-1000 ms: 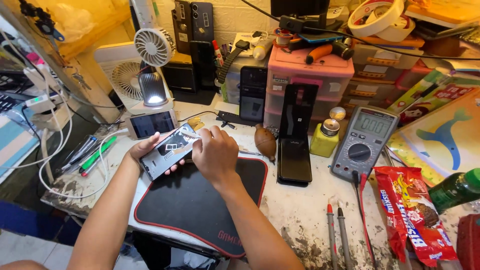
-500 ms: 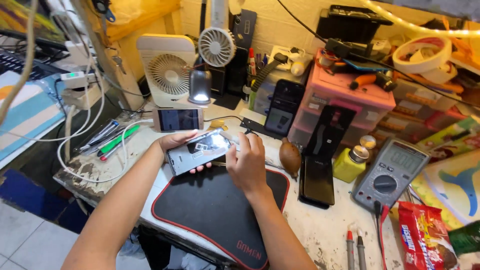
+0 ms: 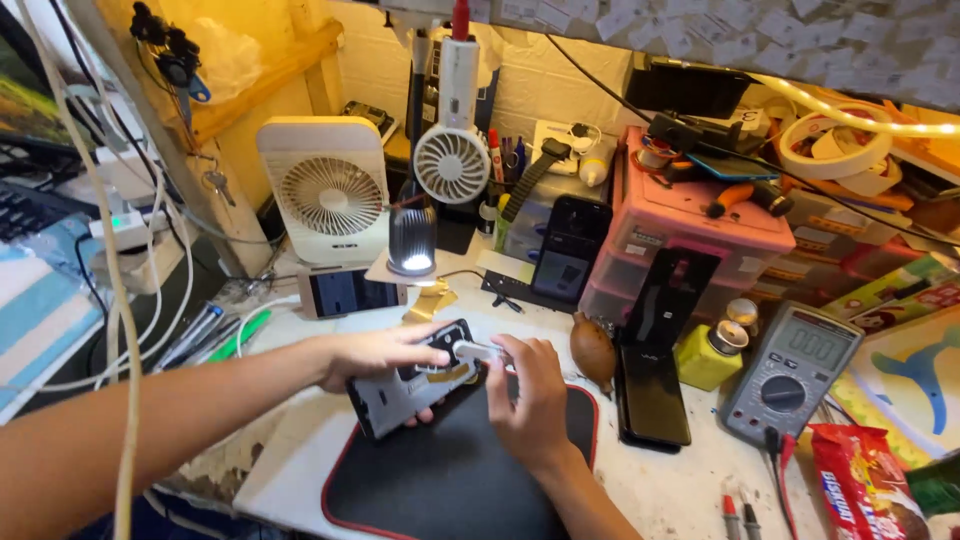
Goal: Assembling a mobile phone by applying adhesive and carefully fitting the back panel or screen.
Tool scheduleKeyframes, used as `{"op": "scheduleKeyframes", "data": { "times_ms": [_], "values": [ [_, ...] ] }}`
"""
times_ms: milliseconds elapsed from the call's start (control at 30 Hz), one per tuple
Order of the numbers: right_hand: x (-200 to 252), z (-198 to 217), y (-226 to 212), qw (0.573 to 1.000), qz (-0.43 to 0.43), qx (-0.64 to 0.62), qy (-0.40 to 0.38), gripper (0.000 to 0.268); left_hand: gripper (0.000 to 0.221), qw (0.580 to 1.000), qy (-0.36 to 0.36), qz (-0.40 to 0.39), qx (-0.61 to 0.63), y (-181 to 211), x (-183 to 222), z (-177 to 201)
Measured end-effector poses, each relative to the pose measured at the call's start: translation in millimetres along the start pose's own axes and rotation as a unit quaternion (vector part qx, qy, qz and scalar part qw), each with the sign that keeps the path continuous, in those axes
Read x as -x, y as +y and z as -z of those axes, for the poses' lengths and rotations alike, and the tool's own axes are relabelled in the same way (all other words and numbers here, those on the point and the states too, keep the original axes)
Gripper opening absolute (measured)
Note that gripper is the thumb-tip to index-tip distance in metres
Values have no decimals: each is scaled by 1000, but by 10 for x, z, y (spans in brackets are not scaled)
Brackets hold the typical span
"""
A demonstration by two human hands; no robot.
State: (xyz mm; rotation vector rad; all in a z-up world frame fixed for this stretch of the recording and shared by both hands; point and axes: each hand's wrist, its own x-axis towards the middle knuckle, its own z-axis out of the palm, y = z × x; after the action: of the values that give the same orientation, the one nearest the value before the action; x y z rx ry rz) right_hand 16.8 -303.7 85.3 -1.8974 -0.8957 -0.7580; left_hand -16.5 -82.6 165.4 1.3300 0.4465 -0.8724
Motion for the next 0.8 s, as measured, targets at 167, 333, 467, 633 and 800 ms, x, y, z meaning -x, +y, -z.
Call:
{"op": "scheduleKeyframes", "data": {
  "times_ms": [167,333,467,633,800],
  "values": [
    [154,-102,59,991,-109,-75,-32,20,71,996,44,-63,36,-204,259,31],
    [278,-218,136,985,-168,-27,-9,20,91,983,-23,-156,94,-499,76,414],
    [189,-139,102,992,-126,18,7,15,93,976,-96,-163,104,-518,-156,418],
    [49,-125,86,994,-102,36,23,14,95,953,-100,-112,264,-491,-433,132],
    [-43,-65,192,998,-62,20,10,12,86,947,-100,-202,229,-421,-495,-120]
  ]
}}
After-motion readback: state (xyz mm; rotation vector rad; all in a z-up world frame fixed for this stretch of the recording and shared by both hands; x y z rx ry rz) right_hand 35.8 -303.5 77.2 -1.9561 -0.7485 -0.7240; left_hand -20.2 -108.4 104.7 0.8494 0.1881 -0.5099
